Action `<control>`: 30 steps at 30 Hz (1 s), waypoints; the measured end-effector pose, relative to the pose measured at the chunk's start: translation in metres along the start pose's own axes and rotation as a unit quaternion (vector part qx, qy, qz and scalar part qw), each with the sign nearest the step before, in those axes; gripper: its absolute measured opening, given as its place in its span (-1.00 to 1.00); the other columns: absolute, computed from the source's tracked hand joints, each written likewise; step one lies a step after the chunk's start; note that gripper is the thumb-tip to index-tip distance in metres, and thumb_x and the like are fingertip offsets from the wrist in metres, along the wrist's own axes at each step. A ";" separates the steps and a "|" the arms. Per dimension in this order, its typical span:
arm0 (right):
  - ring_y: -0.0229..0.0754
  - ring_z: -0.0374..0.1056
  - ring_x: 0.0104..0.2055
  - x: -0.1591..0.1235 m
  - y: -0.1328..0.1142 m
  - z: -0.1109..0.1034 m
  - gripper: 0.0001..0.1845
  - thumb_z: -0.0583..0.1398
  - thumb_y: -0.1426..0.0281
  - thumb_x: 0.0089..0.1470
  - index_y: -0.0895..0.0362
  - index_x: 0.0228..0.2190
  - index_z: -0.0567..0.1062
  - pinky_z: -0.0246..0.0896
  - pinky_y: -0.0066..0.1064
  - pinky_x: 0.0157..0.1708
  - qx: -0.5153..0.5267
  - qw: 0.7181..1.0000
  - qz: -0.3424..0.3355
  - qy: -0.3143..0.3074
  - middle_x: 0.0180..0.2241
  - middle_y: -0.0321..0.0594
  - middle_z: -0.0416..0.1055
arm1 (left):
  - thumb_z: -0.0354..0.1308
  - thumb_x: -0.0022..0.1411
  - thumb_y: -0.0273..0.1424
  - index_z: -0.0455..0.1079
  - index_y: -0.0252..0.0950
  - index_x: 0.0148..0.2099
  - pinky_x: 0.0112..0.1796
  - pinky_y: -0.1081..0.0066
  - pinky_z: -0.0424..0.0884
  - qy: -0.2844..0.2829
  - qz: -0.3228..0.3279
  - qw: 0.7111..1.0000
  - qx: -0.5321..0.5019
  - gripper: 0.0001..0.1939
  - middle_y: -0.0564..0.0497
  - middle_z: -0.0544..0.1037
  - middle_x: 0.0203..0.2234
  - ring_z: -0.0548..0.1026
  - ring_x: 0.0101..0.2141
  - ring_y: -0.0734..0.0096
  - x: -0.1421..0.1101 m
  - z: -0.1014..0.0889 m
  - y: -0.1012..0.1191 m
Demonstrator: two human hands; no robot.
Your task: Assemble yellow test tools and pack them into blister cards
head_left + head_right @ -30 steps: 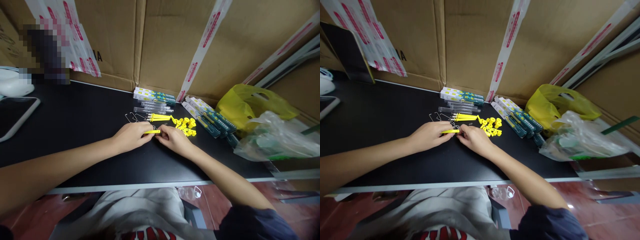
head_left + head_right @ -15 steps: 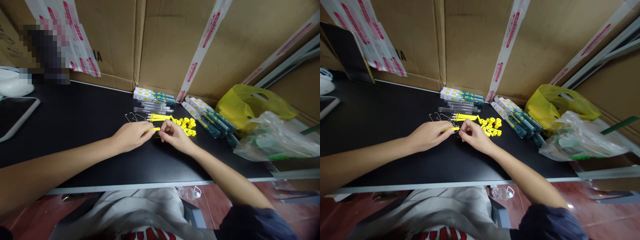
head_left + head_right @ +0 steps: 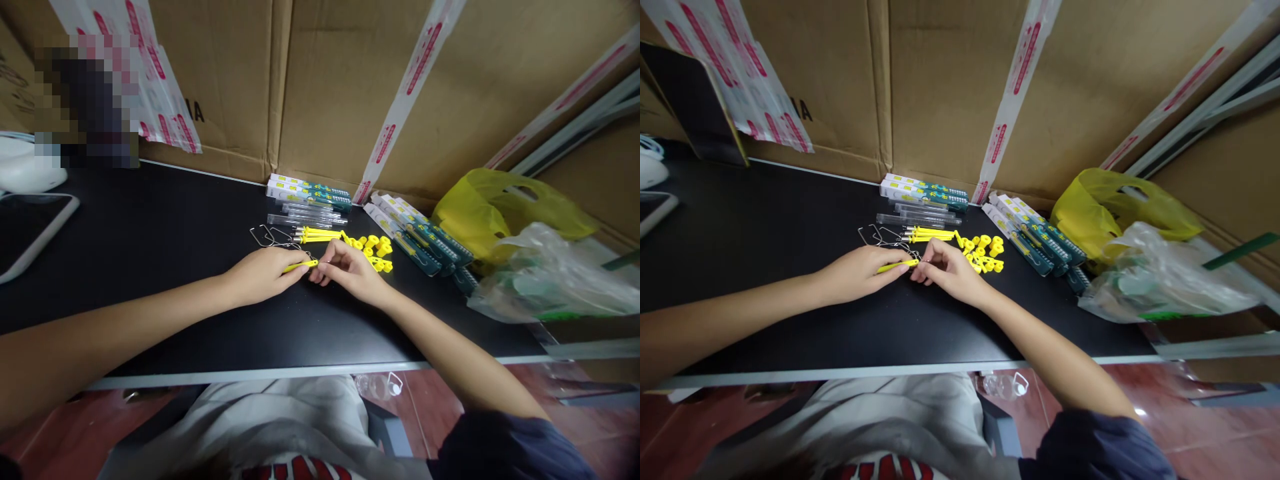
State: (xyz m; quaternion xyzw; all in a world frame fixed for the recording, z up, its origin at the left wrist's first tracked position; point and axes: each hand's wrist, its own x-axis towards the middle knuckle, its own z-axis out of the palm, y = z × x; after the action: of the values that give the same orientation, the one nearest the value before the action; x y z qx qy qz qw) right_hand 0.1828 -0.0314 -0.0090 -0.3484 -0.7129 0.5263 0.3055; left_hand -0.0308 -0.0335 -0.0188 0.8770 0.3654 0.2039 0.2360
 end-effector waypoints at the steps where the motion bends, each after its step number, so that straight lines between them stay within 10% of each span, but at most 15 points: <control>1: -0.26 0.48 -0.37 0.000 0.000 0.000 -0.68 0.25 0.20 0.12 0.10 -0.43 0.24 0.39 -0.41 -0.38 -0.010 1.000 -0.004 0.001 -0.42 -0.23 0.53 | -0.10 0.38 -0.31 0.45 -0.29 -0.16 -0.28 0.45 0.32 -0.004 0.003 1.000 -0.021 -0.69 0.01 0.56 -0.35 0.50 -0.35 0.41 0.001 -0.001 0.000; 30: -0.30 0.09 -0.48 0.000 0.006 -0.007 -0.71 0.11 0.37 0.22 0.10 -0.53 0.20 -0.03 -0.47 -0.45 -0.458 0.871 -0.180 -0.004 -0.54 -0.33 0.21 | -0.08 0.35 -0.36 0.44 -0.28 -0.22 -0.38 0.46 0.27 -0.048 -0.058 0.997 0.027 -0.74 0.02 0.55 -0.46 0.50 -0.42 0.38 0.001 -0.008 0.005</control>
State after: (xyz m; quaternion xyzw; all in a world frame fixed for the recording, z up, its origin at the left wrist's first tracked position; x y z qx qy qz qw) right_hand 0.1895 -0.0269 -0.0131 -0.3127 -0.9256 0.0786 0.1981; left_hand -0.0313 -0.0336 -0.0094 0.8693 0.4089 0.1378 0.2411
